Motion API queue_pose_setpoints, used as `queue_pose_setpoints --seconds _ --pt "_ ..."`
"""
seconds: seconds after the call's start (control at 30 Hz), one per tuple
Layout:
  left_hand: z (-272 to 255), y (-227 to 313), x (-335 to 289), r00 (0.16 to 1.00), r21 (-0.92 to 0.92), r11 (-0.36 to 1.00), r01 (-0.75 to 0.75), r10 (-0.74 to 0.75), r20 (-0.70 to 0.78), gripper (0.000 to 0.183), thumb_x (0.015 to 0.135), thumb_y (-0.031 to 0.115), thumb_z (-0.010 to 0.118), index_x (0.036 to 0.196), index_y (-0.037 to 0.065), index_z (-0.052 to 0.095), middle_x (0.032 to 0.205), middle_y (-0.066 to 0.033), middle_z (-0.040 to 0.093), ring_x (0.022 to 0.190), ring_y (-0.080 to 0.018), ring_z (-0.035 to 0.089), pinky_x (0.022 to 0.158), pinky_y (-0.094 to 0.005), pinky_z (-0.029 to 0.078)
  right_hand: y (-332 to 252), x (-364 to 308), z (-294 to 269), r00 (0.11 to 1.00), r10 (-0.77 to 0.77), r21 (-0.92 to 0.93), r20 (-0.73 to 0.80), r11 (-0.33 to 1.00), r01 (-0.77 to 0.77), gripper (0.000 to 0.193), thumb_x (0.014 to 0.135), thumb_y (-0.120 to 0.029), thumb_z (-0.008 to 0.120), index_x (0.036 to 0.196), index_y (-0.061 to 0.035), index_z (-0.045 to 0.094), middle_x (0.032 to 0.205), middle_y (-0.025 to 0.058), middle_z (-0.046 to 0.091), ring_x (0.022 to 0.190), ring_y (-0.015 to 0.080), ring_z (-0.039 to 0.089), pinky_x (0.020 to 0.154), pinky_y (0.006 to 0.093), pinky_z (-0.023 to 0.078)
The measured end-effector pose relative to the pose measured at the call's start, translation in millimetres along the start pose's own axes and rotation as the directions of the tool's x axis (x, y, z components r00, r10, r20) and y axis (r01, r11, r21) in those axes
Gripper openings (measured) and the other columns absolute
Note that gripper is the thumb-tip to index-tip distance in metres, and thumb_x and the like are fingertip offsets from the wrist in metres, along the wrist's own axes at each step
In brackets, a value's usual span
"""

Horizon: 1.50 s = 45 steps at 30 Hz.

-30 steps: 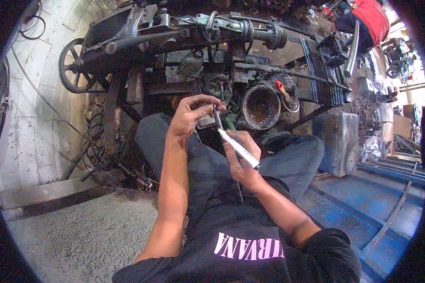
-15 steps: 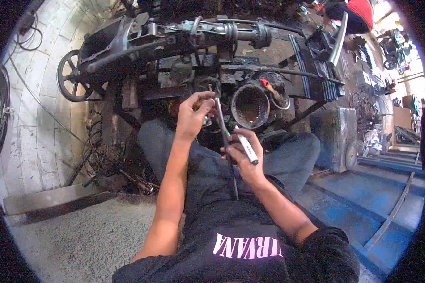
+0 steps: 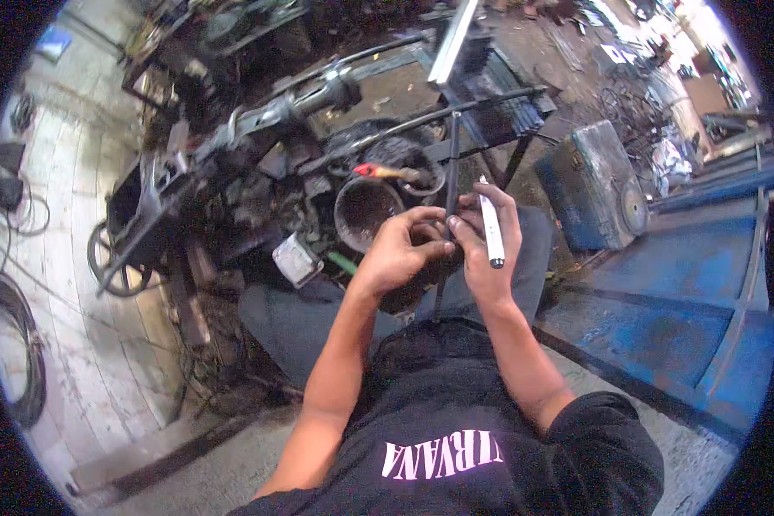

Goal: The recorder marks a metal part with a pen and then places it into a manual bending machine to shape it.

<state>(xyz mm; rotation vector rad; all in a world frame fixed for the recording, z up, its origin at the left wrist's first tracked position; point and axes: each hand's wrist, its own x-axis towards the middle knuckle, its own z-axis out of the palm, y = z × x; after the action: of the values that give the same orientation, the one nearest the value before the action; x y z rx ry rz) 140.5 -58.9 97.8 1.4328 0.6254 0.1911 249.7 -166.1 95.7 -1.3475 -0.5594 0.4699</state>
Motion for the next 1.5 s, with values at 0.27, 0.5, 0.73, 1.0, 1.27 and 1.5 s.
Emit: queue_pose_setpoints --seconds 0.27,0.5,0.73,1.0,1.27,1.5 --pt "67 -7 82 0.992 0.208 0.972 -0.112 0.098 0.074 0.028 0.088 0.006 0.072 0.112 -0.007 0.069 0.097 -0.0142 0.075 0.091 -0.022 0.071 0.086 -0.033 0.053 0 28 -83 0.924 -0.278 -0.361 -0.262 0.916 0.173 0.021 0.097 -0.004 0.06 0.118 -0.0025 0.061 0.096 0.0085 0.07 0.089 0.0157 0.069 0.078 0.0294 0.054" --pt "110 6 149 0.989 -0.059 0.996 0.07 -0.062 0.131 0.027 0.091 0.007 0.069 0.114 -0.007 0.066 0.094 -0.0113 0.075 0.084 -0.0155 0.07 0.075 -0.0271 0.053 -5 15 -147 0.95 0.196 -0.073 -0.244 0.973 -0.22 0.026 0.094 -0.002 0.063 0.12 -0.0022 0.06 0.099 0.0081 0.068 0.087 0.0143 0.069 0.073 0.026 0.056" --pt "127 12 176 0.989 -0.242 0.961 0.13 -0.107 0.105 0.03 0.09 0.007 0.07 0.116 -0.007 0.066 0.096 -0.0119 0.075 0.084 -0.0153 0.069 0.075 -0.0274 0.052 -11 21 -149 0.966 0.172 -0.04 -0.194 0.982 -0.183 0.041 0.088 0.007 0.062 0.126 -0.0065 0.057 0.103 0.0097 0.066 0.068 0.0117 0.066 0.051 0.0226 0.051" --pt "140 7 202 0.992 -0.218 0.969 0.111 -0.097 0.074 0.025 0.092 0.01 0.069 0.113 -0.005 0.068 0.095 -0.0102 0.075 0.075 -0.0098 0.064 0.066 -0.0247 0.049 15 45 -165 0.966 0.045 -0.173 -0.254 0.981 -0.092 0.037 0.09 0.007 0.058 0.124 -0.0067 0.057 0.096 0.0058 0.068 0.067 0.0096 0.062 0.055 0.0249 0.05" --pt "117 9 232 0.998 0.038 0.999 0.032 -0.029 -0.062 0.027 0.096 0.016 0.064 0.107 -0.008 0.069 0.091 -0.0145 0.074 0.074 -0.018 0.07 0.065 -0.0314 0.055 48 79 -162 0.939 -0.077 -0.161 -0.336 0.987 0.024 0.035 0.091 0.01 0.056 0.121 -0.0069 0.056 0.095 0.0066 0.063 0.068 0.0105 0.059 0.062 0.0268 0.051" --pt "108 4 234 0.931 0.494 0.868 0.05 0.139 -0.337 0.061 0.09 0.023 0.069 0.139 -0.007 0.05 0.106 -0.0212 0.073 0.099 -0.0282 0.071 0.088 -0.0381 0.052 49 125 -145 0.936 -0.024 -0.104 -0.352 0.995 -0.014 0.036 0.089 0.01 0.056 0.119 -0.0091 0.057 0.093 0.006 0.063 0.067 0.0112 0.061 0.057 0.0269 0.051"
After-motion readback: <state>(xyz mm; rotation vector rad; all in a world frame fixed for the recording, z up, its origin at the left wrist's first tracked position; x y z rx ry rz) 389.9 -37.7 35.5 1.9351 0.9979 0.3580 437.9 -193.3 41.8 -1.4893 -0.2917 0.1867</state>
